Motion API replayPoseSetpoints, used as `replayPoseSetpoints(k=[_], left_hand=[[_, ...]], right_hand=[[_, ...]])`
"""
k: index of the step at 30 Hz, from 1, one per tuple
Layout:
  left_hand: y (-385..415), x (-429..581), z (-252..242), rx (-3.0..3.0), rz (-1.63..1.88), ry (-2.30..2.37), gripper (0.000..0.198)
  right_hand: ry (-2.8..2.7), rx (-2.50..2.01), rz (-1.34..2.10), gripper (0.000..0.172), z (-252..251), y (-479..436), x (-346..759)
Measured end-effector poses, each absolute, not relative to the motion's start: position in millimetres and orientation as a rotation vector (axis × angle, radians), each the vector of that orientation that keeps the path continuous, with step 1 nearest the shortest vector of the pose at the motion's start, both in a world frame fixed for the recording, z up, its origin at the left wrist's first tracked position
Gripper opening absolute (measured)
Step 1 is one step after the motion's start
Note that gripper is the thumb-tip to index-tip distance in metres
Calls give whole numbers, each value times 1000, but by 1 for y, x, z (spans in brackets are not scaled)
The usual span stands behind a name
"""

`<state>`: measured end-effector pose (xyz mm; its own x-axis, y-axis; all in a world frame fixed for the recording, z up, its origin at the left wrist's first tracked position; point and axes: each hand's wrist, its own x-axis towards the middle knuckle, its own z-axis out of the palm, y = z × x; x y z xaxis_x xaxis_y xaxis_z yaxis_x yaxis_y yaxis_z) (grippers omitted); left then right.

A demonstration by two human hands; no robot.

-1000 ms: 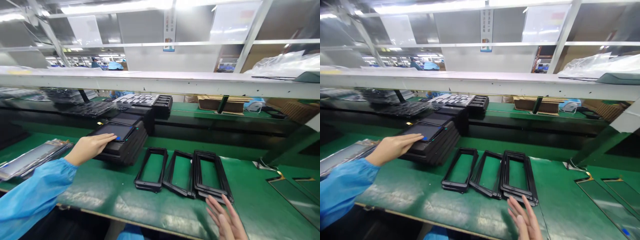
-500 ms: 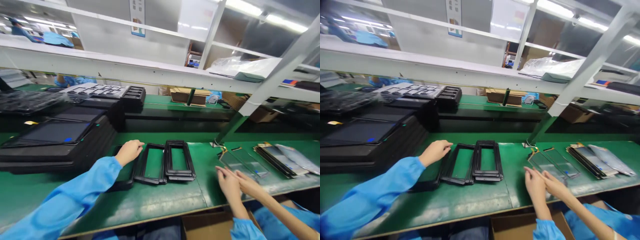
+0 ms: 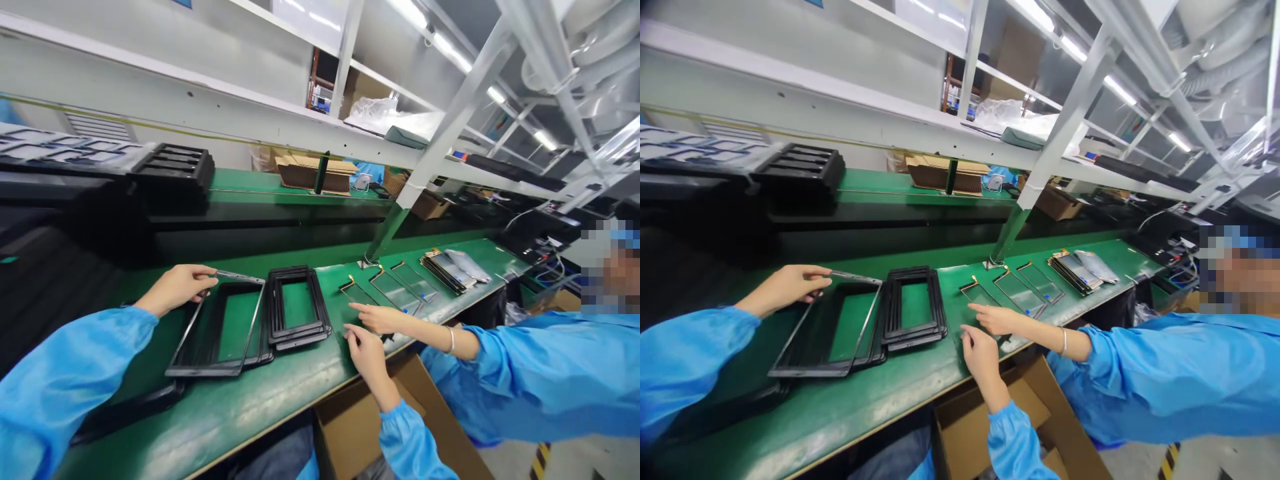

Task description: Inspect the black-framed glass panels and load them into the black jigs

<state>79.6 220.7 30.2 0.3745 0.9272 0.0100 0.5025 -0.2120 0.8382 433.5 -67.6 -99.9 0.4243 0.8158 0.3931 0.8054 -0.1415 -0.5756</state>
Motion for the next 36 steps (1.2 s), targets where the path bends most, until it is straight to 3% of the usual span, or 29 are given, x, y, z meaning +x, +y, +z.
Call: replayPoseSetpoints(k=[3, 9, 12, 16, 21, 24, 26, 29, 32, 36], left_hand=[[212, 67, 36, 1729, 712, 1160, 48], [167, 47, 45, 1468, 874, 1029, 51], [133, 37, 38, 1383, 928, 1021, 50], [95, 29, 19, 1224, 939, 1086, 51], [65, 46, 5, 1082, 905, 992, 53], [51, 58, 4, 1093, 842, 905, 49], [42, 62, 3, 1115, 817, 865, 48], [31, 63, 4, 1133, 847, 820, 44], [21, 60, 6, 1140, 905, 796, 40], [14, 55, 11, 1181, 967, 808, 35]], right_hand=[[-1433, -1945, -4, 30, -102, -49, 424], [-1319, -2130, -85, 52, -105, -29, 443], [-1299, -2186, -38, 67, -109, -56, 451], [-1335, -2170, 7, 73, -114, -123, 446], [-1224, -2108, -42, 34, -85, -179, 440], [-964, -1993, -140, 30, -52, -186, 419], [-805, -1845, 19, 51, -34, -180, 394], [-671, -1589, 532, 77, -23, -160, 346], [-610, -1433, 843, 74, -27, -139, 304], [-557, -1364, 947, 72, -31, -124, 274]])
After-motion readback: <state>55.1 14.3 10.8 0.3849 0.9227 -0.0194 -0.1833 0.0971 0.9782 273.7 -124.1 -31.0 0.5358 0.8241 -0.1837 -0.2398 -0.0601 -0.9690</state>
